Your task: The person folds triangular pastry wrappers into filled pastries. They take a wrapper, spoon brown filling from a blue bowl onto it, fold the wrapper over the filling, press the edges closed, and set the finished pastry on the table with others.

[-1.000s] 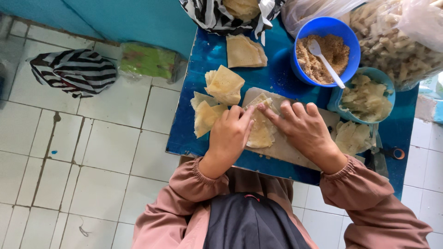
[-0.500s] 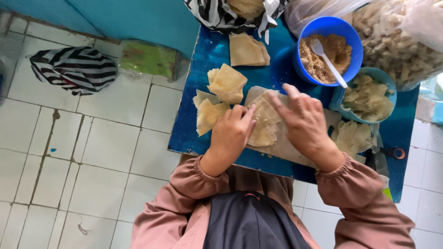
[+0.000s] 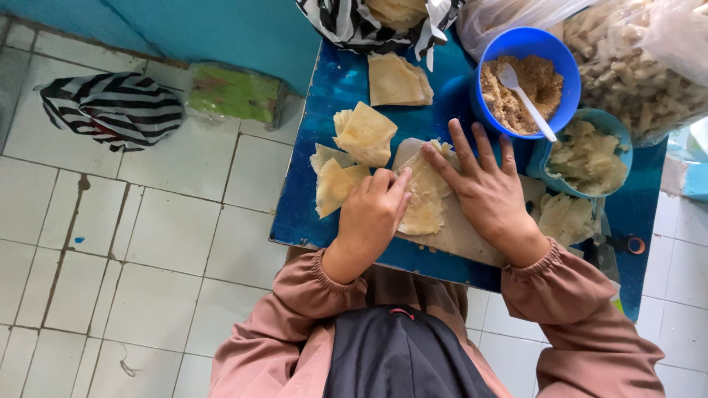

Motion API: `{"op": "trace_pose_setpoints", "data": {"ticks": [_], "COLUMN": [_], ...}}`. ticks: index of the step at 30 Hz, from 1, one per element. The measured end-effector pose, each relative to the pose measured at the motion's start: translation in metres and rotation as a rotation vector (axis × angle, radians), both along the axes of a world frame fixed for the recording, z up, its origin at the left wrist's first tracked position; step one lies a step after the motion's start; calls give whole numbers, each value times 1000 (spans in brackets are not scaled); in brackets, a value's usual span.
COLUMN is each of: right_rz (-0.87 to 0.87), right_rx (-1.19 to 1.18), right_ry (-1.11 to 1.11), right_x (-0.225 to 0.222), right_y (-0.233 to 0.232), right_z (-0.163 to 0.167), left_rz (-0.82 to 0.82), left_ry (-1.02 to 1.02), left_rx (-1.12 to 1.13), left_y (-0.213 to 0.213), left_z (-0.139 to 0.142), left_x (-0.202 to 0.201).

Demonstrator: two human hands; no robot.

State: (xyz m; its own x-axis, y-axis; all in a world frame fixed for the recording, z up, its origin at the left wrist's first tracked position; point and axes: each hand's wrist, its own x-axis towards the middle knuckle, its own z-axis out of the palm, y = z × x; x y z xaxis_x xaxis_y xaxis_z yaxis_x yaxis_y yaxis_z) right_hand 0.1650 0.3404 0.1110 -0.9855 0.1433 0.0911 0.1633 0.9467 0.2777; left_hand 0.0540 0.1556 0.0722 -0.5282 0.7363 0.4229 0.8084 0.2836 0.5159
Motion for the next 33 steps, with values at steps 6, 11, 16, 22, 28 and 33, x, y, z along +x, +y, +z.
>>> {"op": "trace_pose_setpoints", "data": {"ticks": [6,11,16,22,28,33], "right_rz": [-28,29,93,116,-127,-436], "right_rx": [340,260,356,437,-78,-267], "right_ry": [36,74,40,49,326,528], "right_x": [5,8,6,12,58,104], "right_y": [-11,-22,-23,-18,-1,42], "right_z": [-1,1,5,10,7,-8], "left_rz": [-6,-4,5,6,-12,-9], "left_ry": [8,2,23,15,1,5], "left_rx": [14,17,17,2,25,9], "left_y": [-2,-1,0,-2,-2,1], "left_z": [1,0,0,4,0,-2], "left_x": [1,4,6,6,6,8]}}
